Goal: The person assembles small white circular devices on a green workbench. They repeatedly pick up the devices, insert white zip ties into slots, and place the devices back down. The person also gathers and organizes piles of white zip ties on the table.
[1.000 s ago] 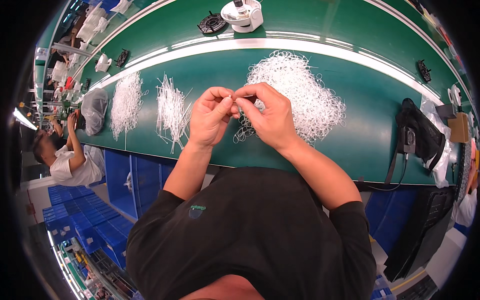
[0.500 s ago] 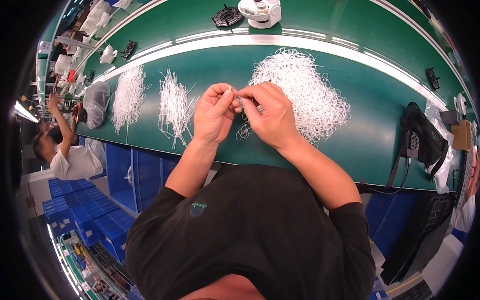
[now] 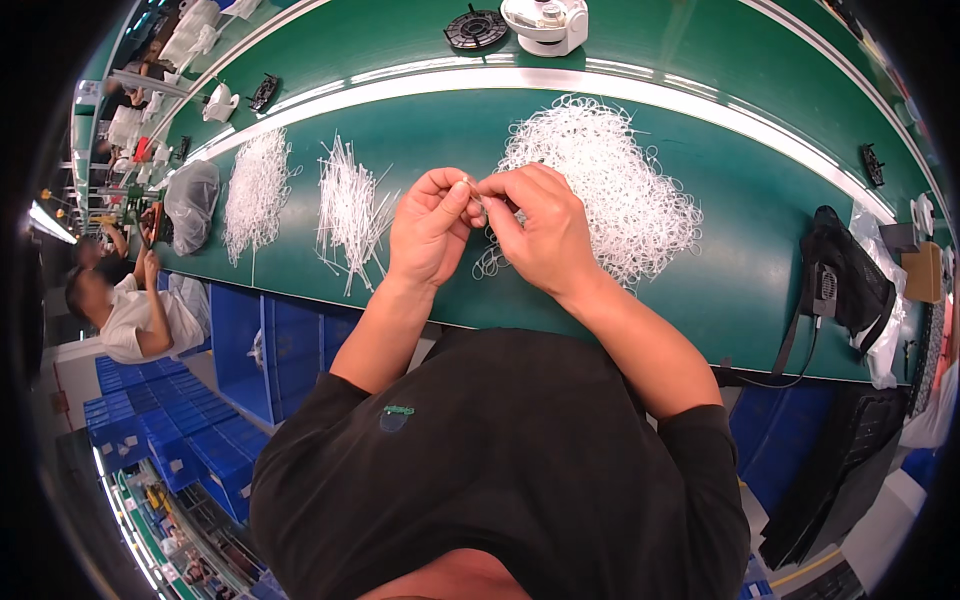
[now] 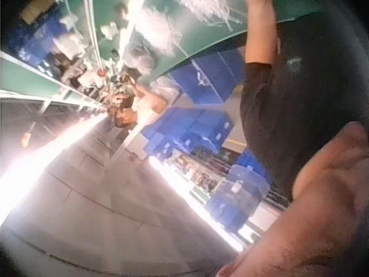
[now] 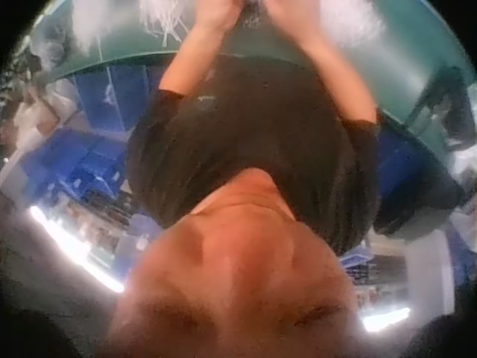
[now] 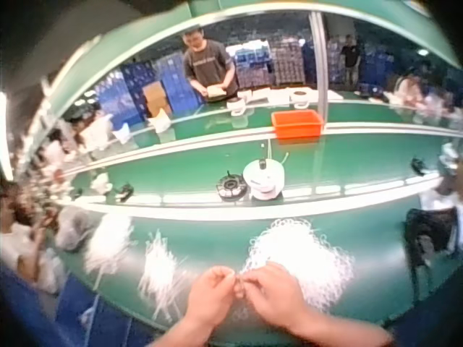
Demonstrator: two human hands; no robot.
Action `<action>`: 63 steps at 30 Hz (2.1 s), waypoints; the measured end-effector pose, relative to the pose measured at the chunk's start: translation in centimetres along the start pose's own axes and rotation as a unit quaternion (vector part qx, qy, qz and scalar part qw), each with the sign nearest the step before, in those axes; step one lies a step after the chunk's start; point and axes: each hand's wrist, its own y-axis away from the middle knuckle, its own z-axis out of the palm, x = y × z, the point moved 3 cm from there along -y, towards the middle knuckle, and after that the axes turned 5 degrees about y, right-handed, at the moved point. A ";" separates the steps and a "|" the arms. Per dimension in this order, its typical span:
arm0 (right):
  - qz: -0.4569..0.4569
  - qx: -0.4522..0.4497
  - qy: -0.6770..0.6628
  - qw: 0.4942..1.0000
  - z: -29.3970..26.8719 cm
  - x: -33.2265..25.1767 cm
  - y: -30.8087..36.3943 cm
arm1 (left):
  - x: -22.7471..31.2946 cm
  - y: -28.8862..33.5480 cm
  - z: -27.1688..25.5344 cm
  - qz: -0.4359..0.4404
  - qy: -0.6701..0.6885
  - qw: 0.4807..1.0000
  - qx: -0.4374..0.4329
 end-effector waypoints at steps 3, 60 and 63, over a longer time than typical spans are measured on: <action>-0.002 -0.001 0.001 1.000 0.1 0.0 -0.1 | 0.1 0.1 -0.1 -0.015 -0.016 1.000 -0.006; 0.116 -0.108 -0.171 0.972 1.6 0.2 -0.3 | 3.9 -0.7 0.7 0.052 -0.106 0.993 0.003; 0.186 -0.129 -0.233 0.946 1.0 0.9 0.1 | 3.4 -0.6 0.8 0.017 -0.088 0.996 -0.007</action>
